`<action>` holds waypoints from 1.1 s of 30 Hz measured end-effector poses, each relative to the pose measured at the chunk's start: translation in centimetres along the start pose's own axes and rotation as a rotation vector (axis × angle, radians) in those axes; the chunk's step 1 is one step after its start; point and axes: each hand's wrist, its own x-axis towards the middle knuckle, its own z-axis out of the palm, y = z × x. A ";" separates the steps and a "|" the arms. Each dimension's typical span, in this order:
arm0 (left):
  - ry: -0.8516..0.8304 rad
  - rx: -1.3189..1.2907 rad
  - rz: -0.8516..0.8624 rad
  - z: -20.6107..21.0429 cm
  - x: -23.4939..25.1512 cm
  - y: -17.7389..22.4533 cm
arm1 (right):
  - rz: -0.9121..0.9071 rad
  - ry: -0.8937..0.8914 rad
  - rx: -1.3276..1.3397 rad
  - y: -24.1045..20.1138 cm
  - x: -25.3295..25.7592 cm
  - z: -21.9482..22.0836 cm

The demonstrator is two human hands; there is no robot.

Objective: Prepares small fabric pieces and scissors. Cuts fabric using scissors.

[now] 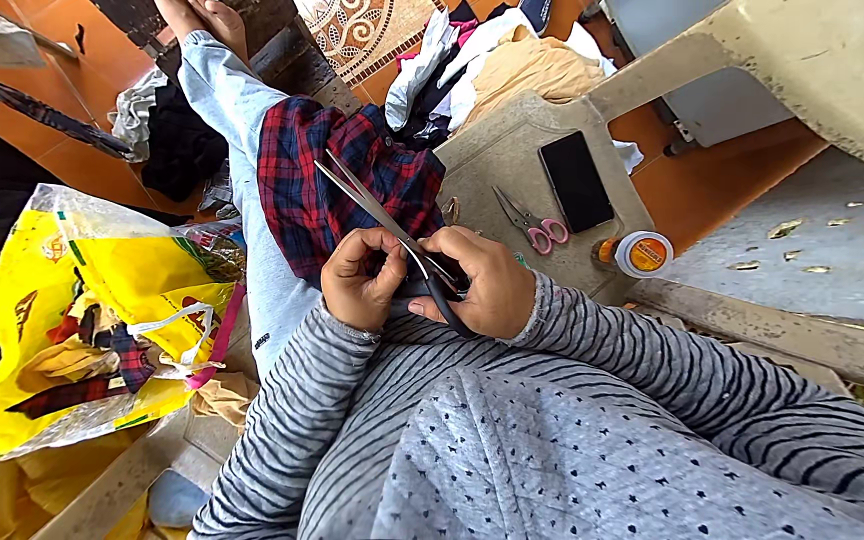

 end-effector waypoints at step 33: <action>0.003 -0.056 -0.203 -0.1 0.8 1.6 | 0.275 -0.129 0.684 1.2 0.4 -0.5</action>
